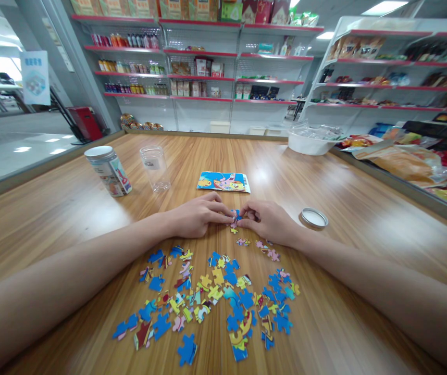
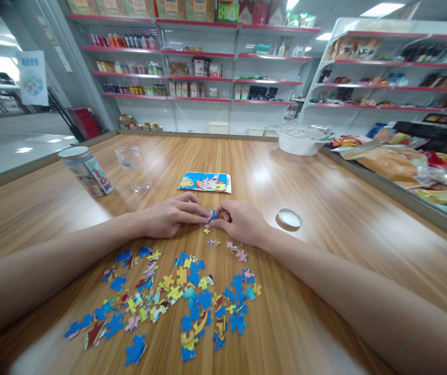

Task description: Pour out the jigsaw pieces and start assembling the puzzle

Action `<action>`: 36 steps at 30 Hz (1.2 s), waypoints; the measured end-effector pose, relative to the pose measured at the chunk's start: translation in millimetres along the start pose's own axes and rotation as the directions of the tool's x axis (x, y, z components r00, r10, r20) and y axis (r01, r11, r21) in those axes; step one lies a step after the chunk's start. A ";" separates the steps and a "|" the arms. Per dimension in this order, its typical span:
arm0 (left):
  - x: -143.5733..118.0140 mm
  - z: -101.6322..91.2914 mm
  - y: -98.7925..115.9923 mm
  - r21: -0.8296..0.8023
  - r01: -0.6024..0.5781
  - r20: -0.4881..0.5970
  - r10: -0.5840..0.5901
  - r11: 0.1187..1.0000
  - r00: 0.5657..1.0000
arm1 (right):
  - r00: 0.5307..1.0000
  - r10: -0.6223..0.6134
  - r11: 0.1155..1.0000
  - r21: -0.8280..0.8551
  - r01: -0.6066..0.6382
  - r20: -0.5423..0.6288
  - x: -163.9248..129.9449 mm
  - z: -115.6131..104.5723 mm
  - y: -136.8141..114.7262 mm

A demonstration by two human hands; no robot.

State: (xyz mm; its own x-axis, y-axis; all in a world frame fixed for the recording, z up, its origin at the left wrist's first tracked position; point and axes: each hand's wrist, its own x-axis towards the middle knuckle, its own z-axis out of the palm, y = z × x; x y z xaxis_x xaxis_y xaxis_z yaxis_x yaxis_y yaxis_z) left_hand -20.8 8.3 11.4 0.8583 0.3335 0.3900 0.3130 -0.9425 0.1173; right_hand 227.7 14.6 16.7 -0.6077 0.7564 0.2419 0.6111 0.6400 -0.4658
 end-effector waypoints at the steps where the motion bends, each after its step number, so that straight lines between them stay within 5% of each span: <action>1: 0.0 0.0 0.0 -0.002 -0.003 0.000 0.003 1.000 1.000 | 1.000 0.002 1.000 0.002 -0.002 0.002 -0.1 0.1 0.1; 15: -2.0 2.3 -0.8 -0.037 0.011 -0.036 -0.012 0.999 0.999 | 0.981 -0.143 0.979 0.167 0.121 0.130 -4.0 -10.7 10.6; 36: -0.6 1.4 2.4 -0.087 0.038 -0.053 -0.042 0.995 0.998 | 0.991 -0.119 0.970 0.222 0.101 0.067 -5.6 -6.1 8.0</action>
State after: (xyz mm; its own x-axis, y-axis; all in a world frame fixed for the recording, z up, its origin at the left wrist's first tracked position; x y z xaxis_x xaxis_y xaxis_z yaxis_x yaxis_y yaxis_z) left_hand -20.0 5.9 10.1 0.8214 0.3717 0.4327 0.3085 -0.9275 0.2110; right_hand 239.1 16.4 16.8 -0.7084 0.6645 0.2379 0.4184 0.6669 -0.6166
